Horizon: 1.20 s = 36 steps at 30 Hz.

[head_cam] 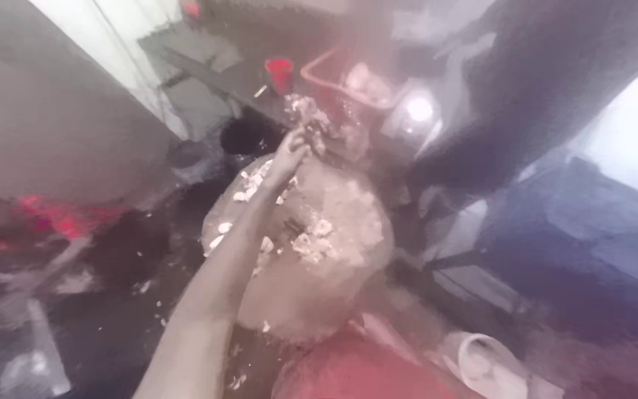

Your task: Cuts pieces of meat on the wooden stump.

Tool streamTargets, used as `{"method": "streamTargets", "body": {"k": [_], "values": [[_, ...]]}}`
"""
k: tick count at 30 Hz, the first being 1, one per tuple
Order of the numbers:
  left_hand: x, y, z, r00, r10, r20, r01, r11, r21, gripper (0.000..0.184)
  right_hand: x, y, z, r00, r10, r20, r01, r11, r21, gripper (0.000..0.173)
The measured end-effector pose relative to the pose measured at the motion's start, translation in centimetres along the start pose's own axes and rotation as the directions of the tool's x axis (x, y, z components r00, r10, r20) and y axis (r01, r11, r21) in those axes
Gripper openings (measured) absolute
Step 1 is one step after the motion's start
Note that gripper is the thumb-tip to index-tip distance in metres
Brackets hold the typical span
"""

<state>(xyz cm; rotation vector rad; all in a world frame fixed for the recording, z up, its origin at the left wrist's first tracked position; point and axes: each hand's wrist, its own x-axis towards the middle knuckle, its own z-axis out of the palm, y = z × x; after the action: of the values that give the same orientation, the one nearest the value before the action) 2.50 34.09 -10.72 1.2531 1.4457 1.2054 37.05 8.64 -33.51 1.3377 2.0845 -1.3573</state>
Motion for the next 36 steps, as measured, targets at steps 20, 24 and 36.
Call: {"method": "streamTargets", "body": {"k": [20, 24, 36], "values": [[-16.3, -25.3, 0.7, 0.921, -0.066, -0.385, 0.145, 0.973, 0.179, 0.039, 8.1, -3.4, -12.0, 0.954, 0.013, -0.299, 0.032, 0.989, 0.147, 0.052], [-8.2, -26.9, 4.0, 0.959, -0.028, -0.283, 0.164, 0.868, 0.469, 0.068, 5.4, -5.3, -11.6, 0.880, 0.202, -0.429, 0.045, 0.866, 0.498, 0.048], [1.4, -14.7, 6.4, 0.957, -0.241, 0.161, 0.167, 0.913, 0.373, 0.050, 4.6, 2.5, -12.8, 0.710, 0.521, -0.474, -0.208, 0.798, 0.565, 0.048]]}}
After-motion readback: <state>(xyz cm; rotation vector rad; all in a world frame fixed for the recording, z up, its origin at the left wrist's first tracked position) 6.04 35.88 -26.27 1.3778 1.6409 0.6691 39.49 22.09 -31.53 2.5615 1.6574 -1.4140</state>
